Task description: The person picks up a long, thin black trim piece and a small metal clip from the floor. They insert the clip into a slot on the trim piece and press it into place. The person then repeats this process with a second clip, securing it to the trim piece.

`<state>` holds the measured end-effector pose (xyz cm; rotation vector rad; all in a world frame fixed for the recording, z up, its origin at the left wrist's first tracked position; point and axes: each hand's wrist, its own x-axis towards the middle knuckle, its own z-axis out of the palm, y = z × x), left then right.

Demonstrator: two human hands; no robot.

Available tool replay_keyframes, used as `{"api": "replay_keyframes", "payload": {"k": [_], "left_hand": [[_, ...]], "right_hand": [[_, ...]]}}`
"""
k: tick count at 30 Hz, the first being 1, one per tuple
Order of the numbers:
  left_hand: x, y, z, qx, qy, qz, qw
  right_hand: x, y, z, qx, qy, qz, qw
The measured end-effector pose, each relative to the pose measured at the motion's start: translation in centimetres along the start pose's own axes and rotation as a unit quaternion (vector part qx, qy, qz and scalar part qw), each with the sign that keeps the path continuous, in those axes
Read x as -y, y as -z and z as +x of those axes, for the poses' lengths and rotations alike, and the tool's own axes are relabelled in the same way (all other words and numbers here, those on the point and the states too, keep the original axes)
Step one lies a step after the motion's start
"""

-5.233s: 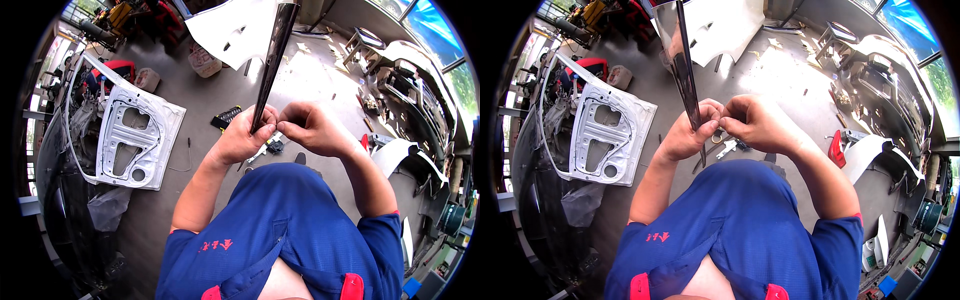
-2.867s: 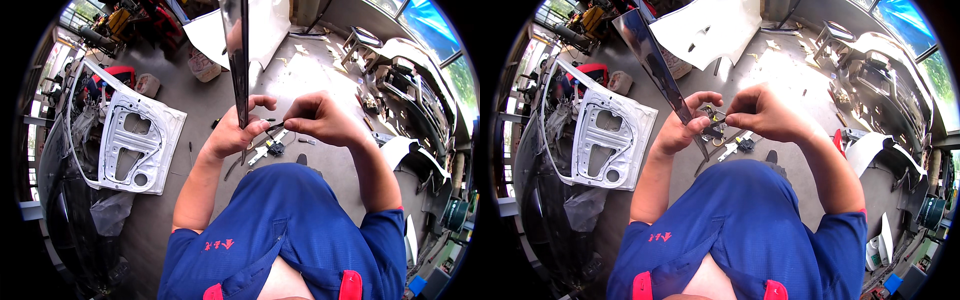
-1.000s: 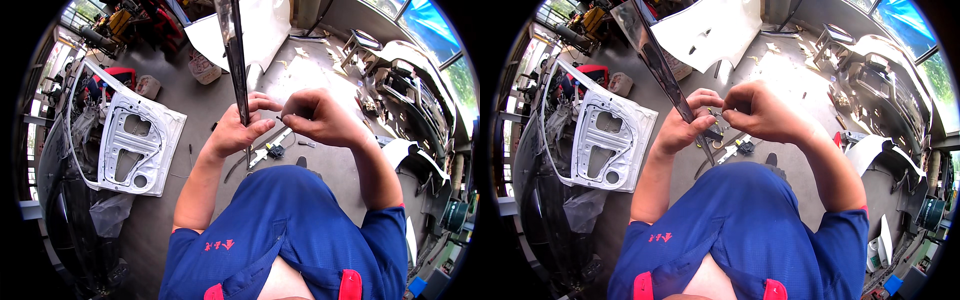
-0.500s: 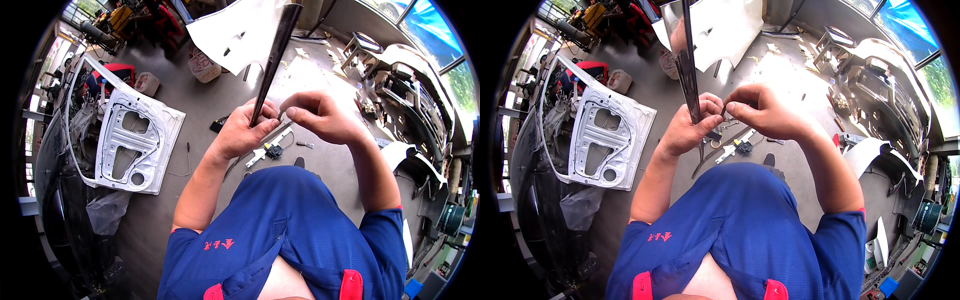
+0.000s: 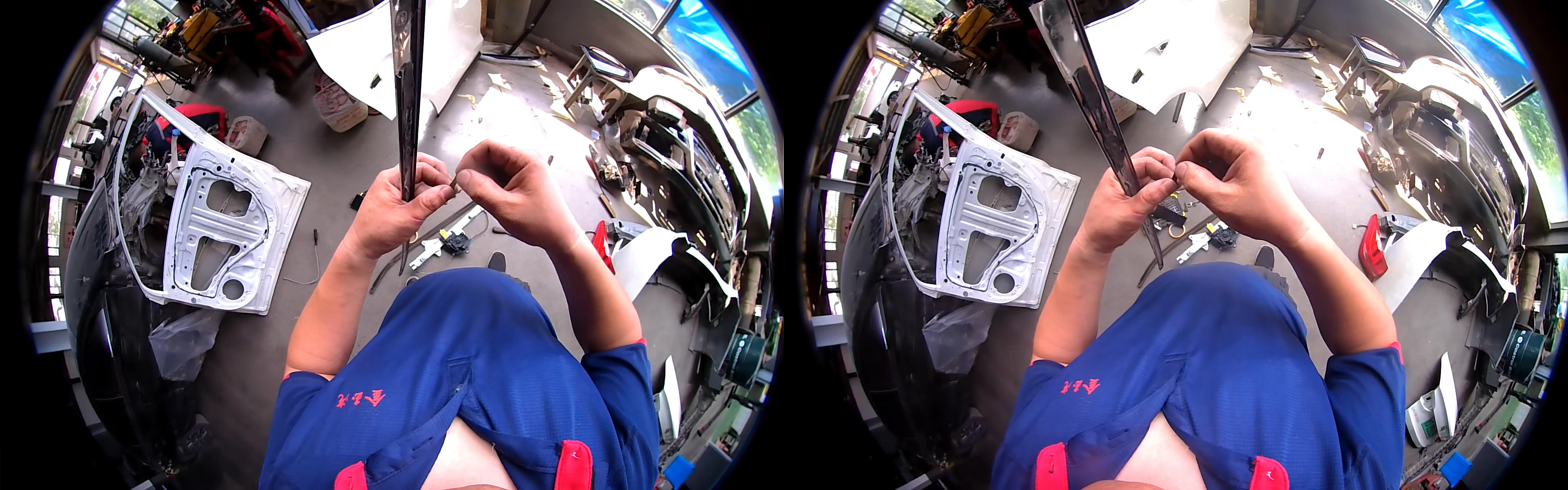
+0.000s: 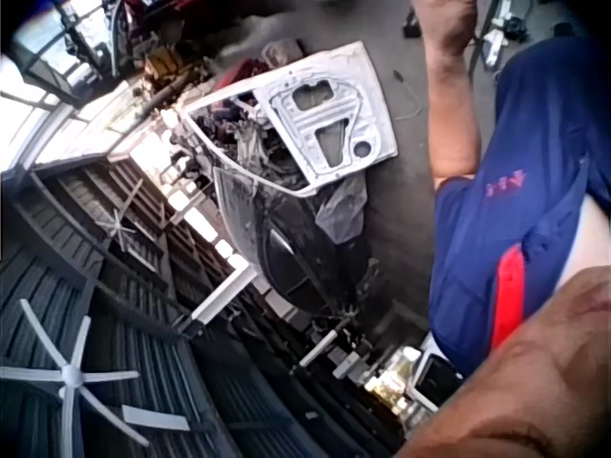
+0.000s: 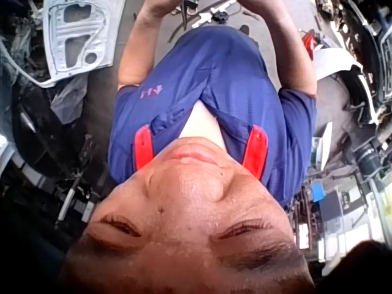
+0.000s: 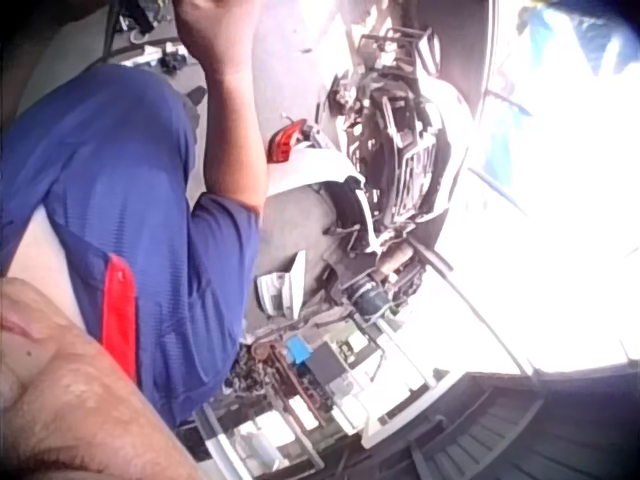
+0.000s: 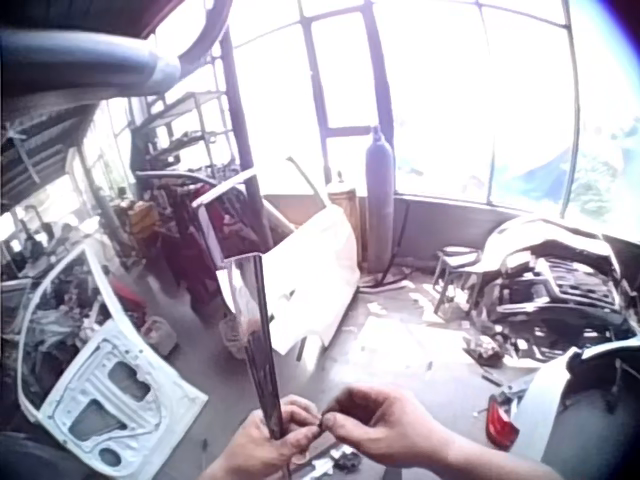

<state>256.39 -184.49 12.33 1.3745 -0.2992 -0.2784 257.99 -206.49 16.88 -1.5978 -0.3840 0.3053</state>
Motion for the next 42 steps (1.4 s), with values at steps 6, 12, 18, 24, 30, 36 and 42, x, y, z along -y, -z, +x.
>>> {"api": "replay_keyframes", "payload": {"k": [6, 12, 18, 24, 30, 36, 42], "left_hand": [[-0.5, -0.6, 0.0, -0.03, -0.026, 0.017, 0.999], [-0.3, -0.6, -0.1, -0.035, -0.045, -0.009, 0.998], [0.1, -0.1, 0.3, -0.006, -0.091, 0.002, 0.996], [-0.2, -0.7, 0.4, -0.035, -0.112, 0.042, 0.992], [0.6, -0.8, 0.6, -0.042, -0.108, 0.002, 0.993], [0.6, -1.1, 0.6, -0.047, -0.129, 0.021, 0.99], [0.3, -0.7, 0.3, -0.042, -0.1, 0.052, 0.993]], "right_hand": [[0.9, 0.5, 0.2, 0.0, 0.023, -0.068, 0.997], [2.0, 0.3, 0.2, -0.025, 0.168, -0.157, 0.973], [2.3, 0.6, 0.2, 0.005, 0.048, -0.149, 0.988], [1.1, 0.7, 0.4, -0.016, 0.094, -0.092, 0.991], [1.5, 0.6, 0.3, -0.009, 0.087, -0.09, 0.992], [1.2, 0.2, 0.3, -0.019, 0.067, -0.039, 0.997], [1.2, 0.1, 0.4, -0.023, 0.037, -0.055, 0.998]]}}
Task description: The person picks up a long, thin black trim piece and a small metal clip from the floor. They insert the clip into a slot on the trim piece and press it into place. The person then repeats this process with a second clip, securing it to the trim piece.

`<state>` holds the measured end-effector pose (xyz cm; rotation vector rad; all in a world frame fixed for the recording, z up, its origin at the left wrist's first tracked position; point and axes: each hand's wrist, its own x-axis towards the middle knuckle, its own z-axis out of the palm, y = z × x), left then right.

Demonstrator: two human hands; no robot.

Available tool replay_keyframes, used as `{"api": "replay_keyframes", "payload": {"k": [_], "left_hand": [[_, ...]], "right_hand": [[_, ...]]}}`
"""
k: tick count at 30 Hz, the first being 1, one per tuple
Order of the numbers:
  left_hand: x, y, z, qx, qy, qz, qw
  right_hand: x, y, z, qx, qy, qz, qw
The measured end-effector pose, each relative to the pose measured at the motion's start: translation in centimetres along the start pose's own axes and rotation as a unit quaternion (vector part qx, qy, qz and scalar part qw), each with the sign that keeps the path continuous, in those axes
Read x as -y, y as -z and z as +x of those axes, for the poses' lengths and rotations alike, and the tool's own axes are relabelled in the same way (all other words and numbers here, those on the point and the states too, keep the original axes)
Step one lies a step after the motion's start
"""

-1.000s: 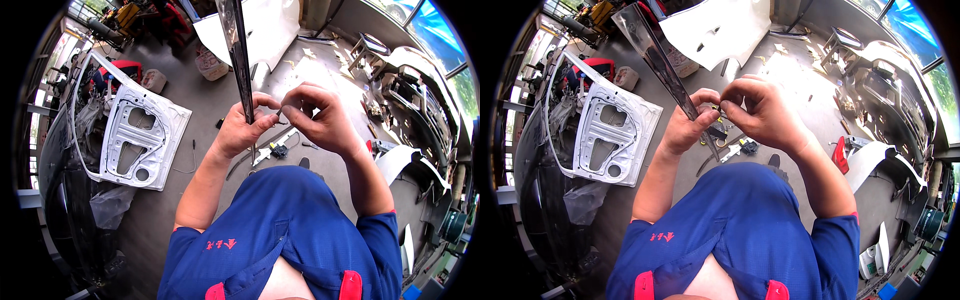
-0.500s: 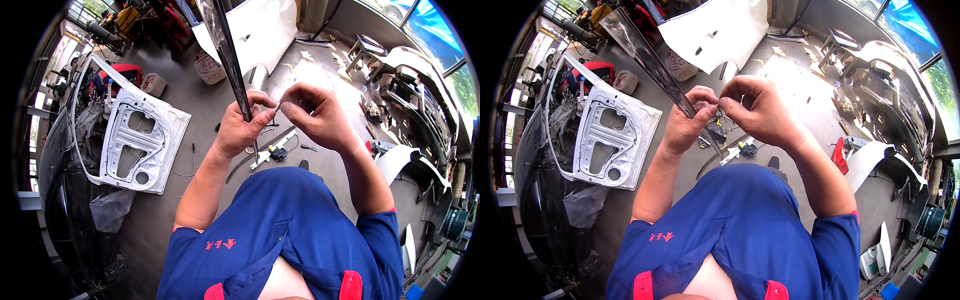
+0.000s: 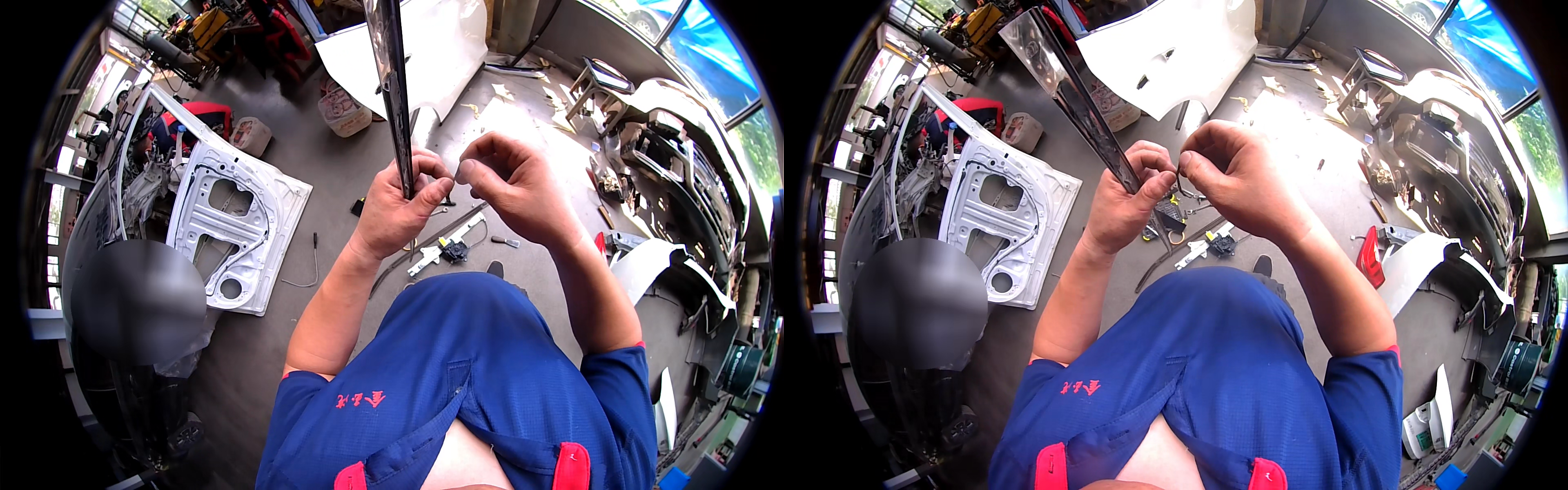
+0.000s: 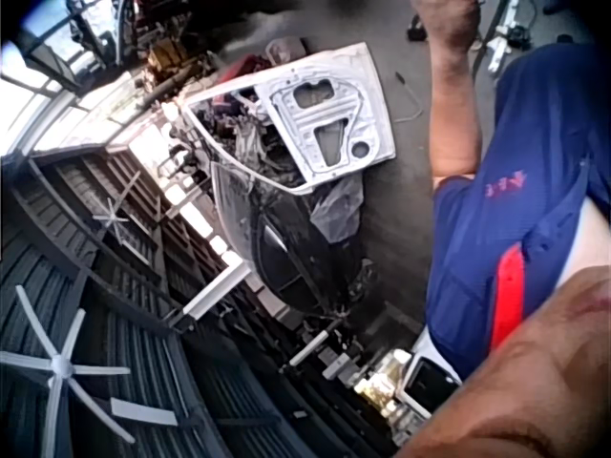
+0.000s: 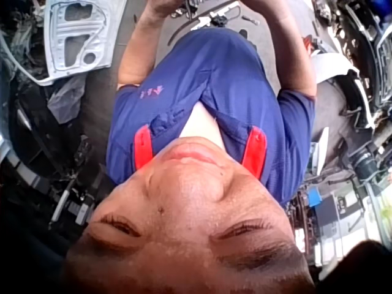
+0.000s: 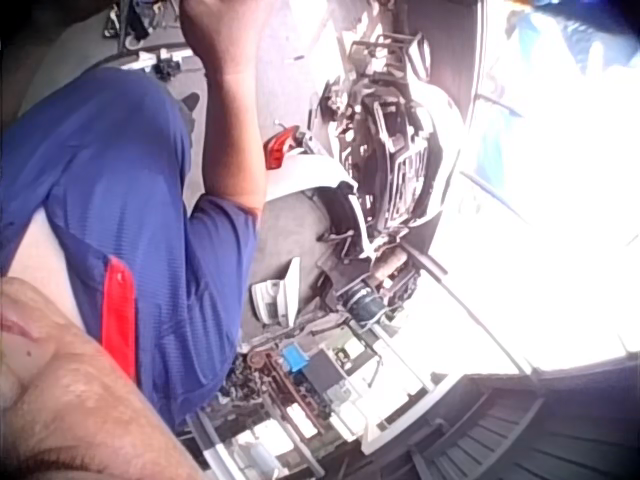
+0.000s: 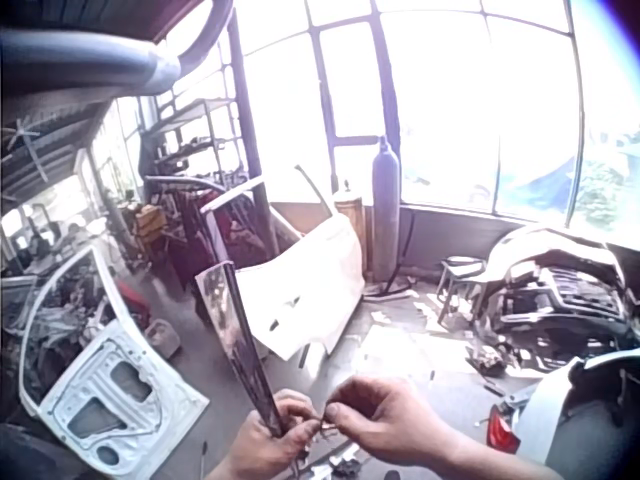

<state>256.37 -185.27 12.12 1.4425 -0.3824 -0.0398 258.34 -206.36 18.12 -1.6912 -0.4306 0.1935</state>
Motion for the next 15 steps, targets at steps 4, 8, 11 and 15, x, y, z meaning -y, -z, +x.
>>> {"api": "replay_keyframes", "payload": {"k": [4, 8, 11, 15], "left_hand": [[0.3, 0.0, -0.1, -0.026, -0.028, 0.022, 0.999], [-0.9, -0.1, -0.2, -0.031, -0.018, 0.072, 0.997], [-1.4, 0.9, -0.1, 0.005, 0.038, 0.049, 0.998], [-1.4, 2.4, -0.1, 0.081, 0.017, -0.106, 0.991]], "right_hand": [[-0.4, -0.1, 0.2, -0.007, 0.005, -0.005, 1.0], [-0.8, 0.1, 0.4, -0.021, -0.01, -0.011, 1.0], [-0.4, 0.5, 0.5, -0.023, 0.001, 0.006, 1.0], [1.8, 1.9, 0.5, 0.028, 0.044, -0.011, 0.999]]}}
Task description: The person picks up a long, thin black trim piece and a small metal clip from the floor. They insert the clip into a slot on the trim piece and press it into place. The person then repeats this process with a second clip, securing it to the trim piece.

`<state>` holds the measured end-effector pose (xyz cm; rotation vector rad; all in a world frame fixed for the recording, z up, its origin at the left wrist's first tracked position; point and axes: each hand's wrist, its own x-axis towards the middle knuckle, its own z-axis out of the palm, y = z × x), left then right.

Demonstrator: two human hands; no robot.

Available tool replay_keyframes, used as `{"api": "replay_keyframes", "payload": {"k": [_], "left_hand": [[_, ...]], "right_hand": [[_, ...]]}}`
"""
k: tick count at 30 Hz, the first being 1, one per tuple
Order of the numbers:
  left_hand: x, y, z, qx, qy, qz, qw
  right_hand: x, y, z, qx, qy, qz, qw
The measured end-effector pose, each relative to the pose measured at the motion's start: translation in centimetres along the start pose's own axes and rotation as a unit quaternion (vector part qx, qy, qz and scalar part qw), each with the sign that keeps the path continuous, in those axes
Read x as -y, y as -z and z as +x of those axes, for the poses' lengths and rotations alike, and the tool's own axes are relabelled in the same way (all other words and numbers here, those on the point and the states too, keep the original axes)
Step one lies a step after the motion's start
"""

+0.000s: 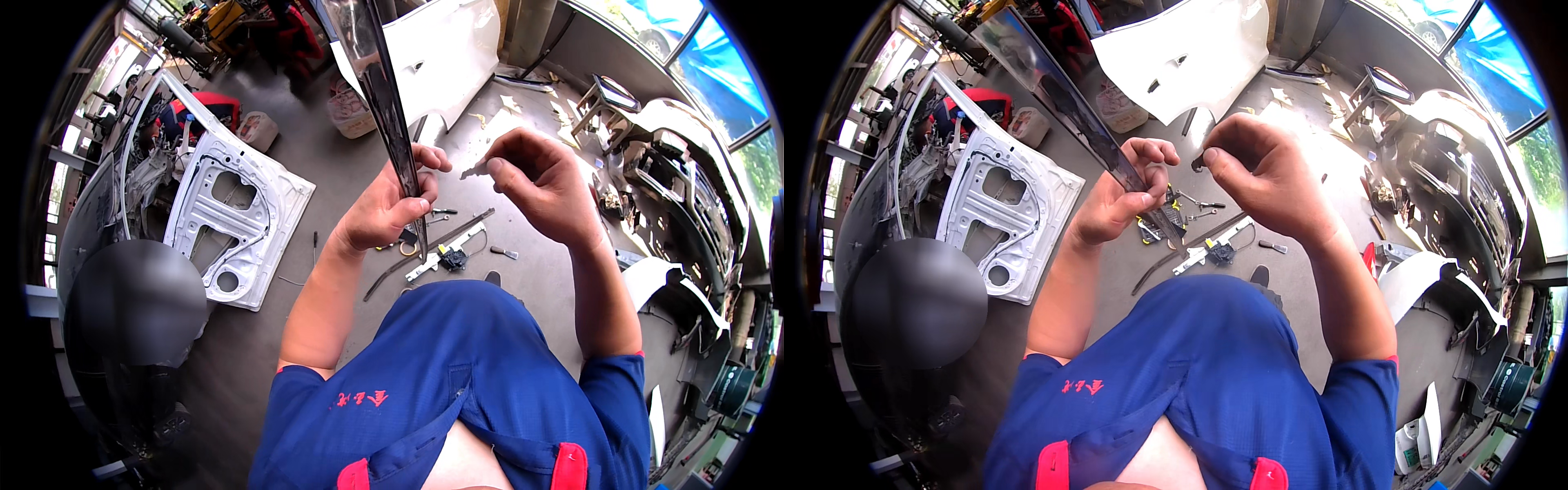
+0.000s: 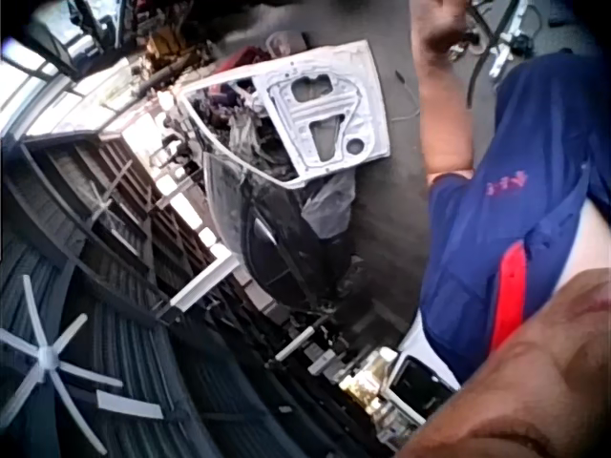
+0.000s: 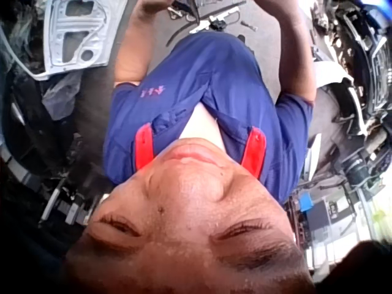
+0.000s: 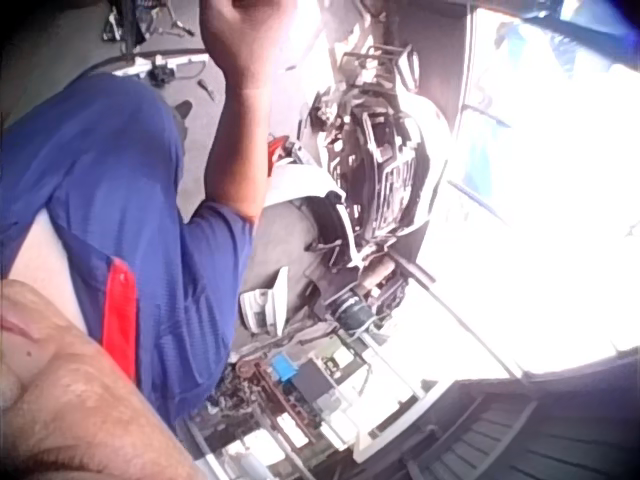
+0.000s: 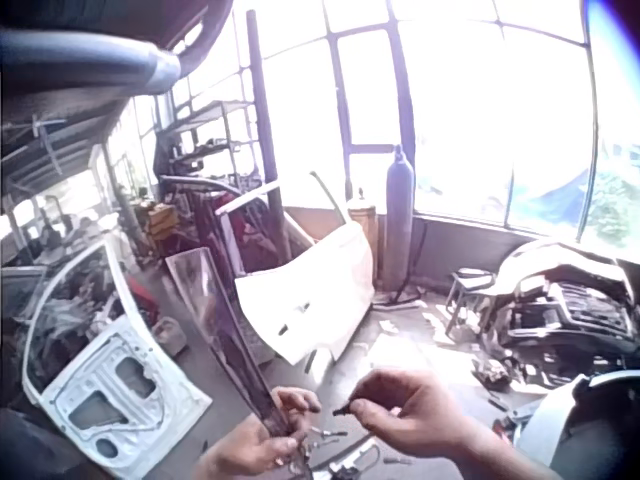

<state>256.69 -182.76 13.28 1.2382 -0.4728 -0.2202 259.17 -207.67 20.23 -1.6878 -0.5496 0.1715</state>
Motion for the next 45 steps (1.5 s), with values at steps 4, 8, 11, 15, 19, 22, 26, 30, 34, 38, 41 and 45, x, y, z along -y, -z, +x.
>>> {"api": "replay_keyframes", "payload": {"k": [4, 8, 11, 15, 19, 22, 26, 30, 34, 38, 41, 45], "left_hand": [[-1.5, 0.9, 1.1, 0.036, -0.043, -0.07, 0.996], [-2.3, 1.4, 2.4, 0.019, -0.11, -0.048, 0.993], [-2.5, 0.9, 3.0, -0.037, -0.159, -0.012, 0.987], [-3.6, 0.1, 3.6, 0.002, -0.145, 0.016, 0.989], [-5.2, -1.3, 4.3, 0.045, -0.095, -0.065, 0.992], [-5.4, -1.2, 3.6, 0.006, -0.095, 0.029, 0.995], [-5.6, -1.2, 3.8, 0.004, -0.11, 0.096, 0.989], [-5.4, -1.8, 4.0, 0.014, -0.112, 0.05, 0.992], [-5.4, -2.7, 4.5, 0.004, -0.114, 0.017, 0.993], [-4.8, -3.1, 4.7, -0.037, -0.138, 0.024, 0.989], [-4.7, -2.9, 5.1, -0.058, -0.166, 0.028, 0.984], [-5.2, -2.7, 5.5, -0.062, -0.19, 0.05, 0.979]], "right_hand": [[3.9, 2.1, 0.8, 0.124, 0.095, -0.132, 0.979], [6.7, 2.5, 2.3, 0.16, 0.216, -0.235, 0.934], [9.3, 2.2, 2.8, 0.19, 0.216, -0.26, 0.922], [11.5, 1.5, 3.5, 0.216, 0.227, -0.281, 0.907], [11.9, 0.8, 4.1, 0.186, 0.277, -0.29, 0.897], [11.4, 0.6, 4.4, 0.164, 0.277, -0.305, 0.896], [10.9, 0.2, 4.4, 0.102, 0.268, -0.268, 0.92], [10.7, -0.3, 4.3, 0.048, 0.261, -0.27, 0.926], [10.3, -0.1, 4.3, 0.034, 0.267, -0.274, 0.923], [10.2, 0.0, 4.0, 0.042, 0.258, -0.218, 0.94], [10.4, -0.1, 3.9, 0.058, 0.251, -0.175, 0.95], [10.2, -0.2, 3.8, 0.072, 0.232, -0.123, 0.962]]}}
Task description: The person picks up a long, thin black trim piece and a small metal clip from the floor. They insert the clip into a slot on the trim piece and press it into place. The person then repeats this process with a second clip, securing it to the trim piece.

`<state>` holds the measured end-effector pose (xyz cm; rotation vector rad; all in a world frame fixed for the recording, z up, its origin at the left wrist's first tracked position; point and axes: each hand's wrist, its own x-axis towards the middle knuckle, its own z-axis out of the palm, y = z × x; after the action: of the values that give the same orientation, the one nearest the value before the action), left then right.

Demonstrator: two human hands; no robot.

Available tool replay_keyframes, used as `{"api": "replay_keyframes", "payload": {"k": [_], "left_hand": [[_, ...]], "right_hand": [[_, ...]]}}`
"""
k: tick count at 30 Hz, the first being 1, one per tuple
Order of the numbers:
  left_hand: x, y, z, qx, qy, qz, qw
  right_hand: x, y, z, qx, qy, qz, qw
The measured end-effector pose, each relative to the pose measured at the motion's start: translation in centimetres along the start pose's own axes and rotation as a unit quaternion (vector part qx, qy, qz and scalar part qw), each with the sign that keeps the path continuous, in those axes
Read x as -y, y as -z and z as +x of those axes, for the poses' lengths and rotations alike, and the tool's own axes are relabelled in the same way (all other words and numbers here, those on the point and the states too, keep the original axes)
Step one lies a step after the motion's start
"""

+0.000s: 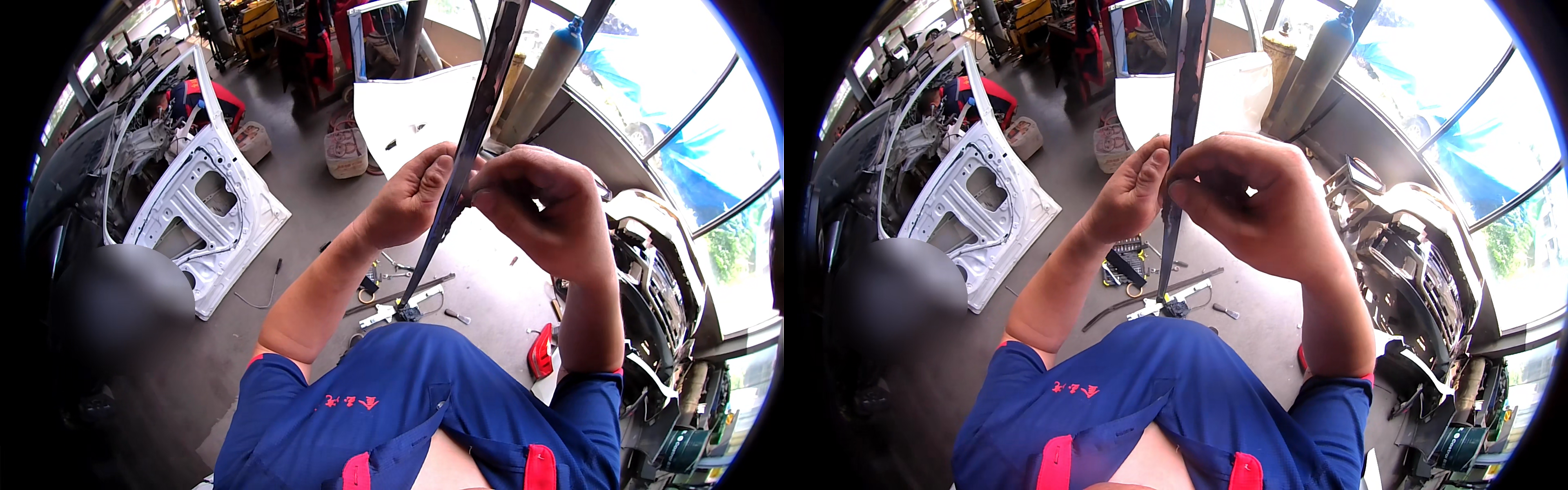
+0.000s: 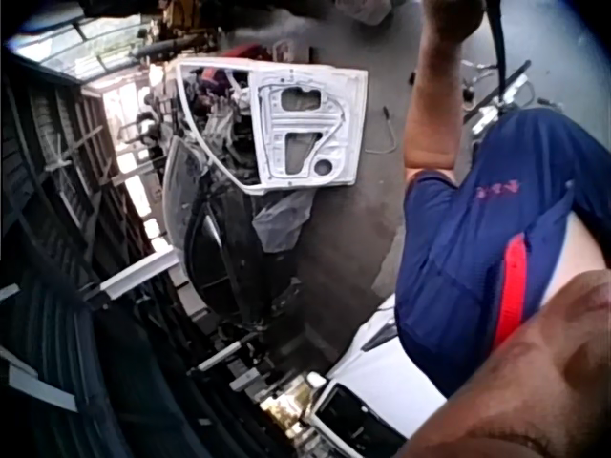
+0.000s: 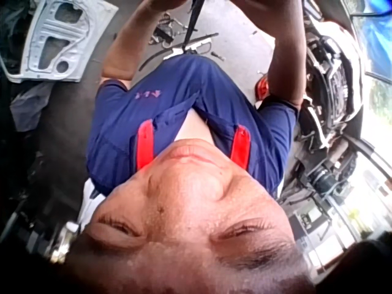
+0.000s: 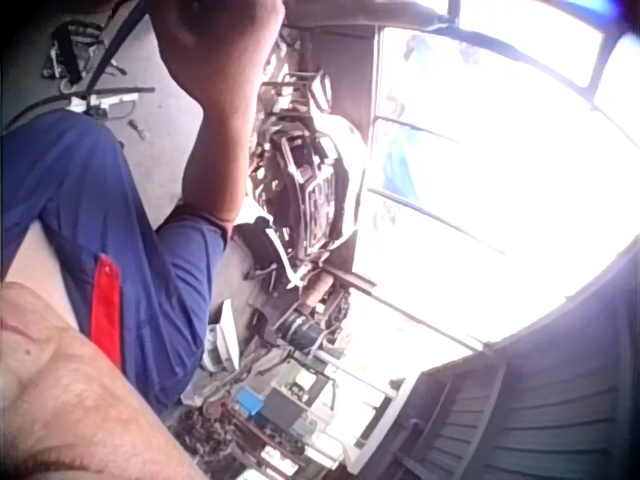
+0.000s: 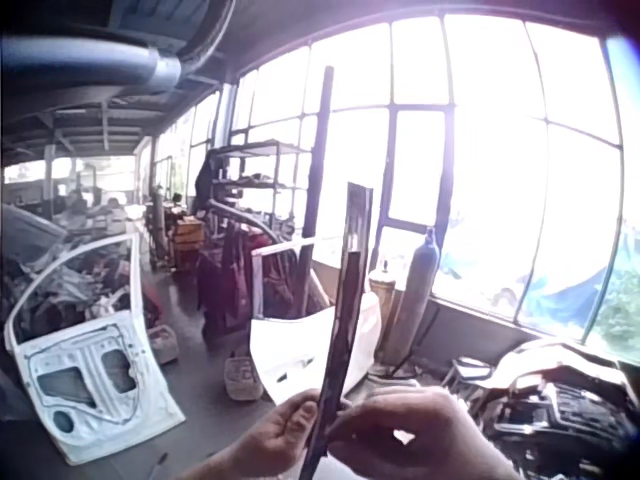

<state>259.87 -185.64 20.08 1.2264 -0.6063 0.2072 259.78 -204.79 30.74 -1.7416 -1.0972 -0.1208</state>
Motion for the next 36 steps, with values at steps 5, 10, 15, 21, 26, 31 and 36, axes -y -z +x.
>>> {"api": "replay_keyframes", "payload": {"k": [5, 10, 15, 21, 26, 31, 36], "left_hand": [[-1.0, 0.2, -0.1, 0.023, 0.022, -0.011, 0.999], [-1.1, 0.4, -0.3, 0.046, 0.033, -0.105, 0.993], [-1.4, -0.3, -0.2, 0.046, 0.042, -0.117, 0.991], [-1.3, -0.2, -0.1, 0.056, 0.032, -0.097, 0.993], [-0.8, 0.2, -0.1, 0.072, 0.042, -0.11, 0.99], [-1.0, -0.1, 0.1, 0.088, 0.039, -0.118, 0.988], [-1.5, -0.7, 0.1, 0.061, 0.04, -0.121, 0.99]], "right_hand": [[0.5, 0.3, 0.6, 0.015, 0.029, -0.068, 0.997], [1.3, 0.1, 1.3, 0.02, 0.051, -0.146, 0.988], [0.9, -0.5, 1.5, -0.031, 0.058, -0.147, 0.987], [1.6, -0.2, 1.6, -0.025, 0.061, -0.169, 0.983], [1.2, -0.1, 1.7, -0.044, 0.069, -0.187, 0.979], [1.4, 0.0, 1.8, -0.043, 0.06, -0.215, 0.974], [1.2, -0.2, 1.7, -0.061, 0.087, -0.27, 0.957]]}}
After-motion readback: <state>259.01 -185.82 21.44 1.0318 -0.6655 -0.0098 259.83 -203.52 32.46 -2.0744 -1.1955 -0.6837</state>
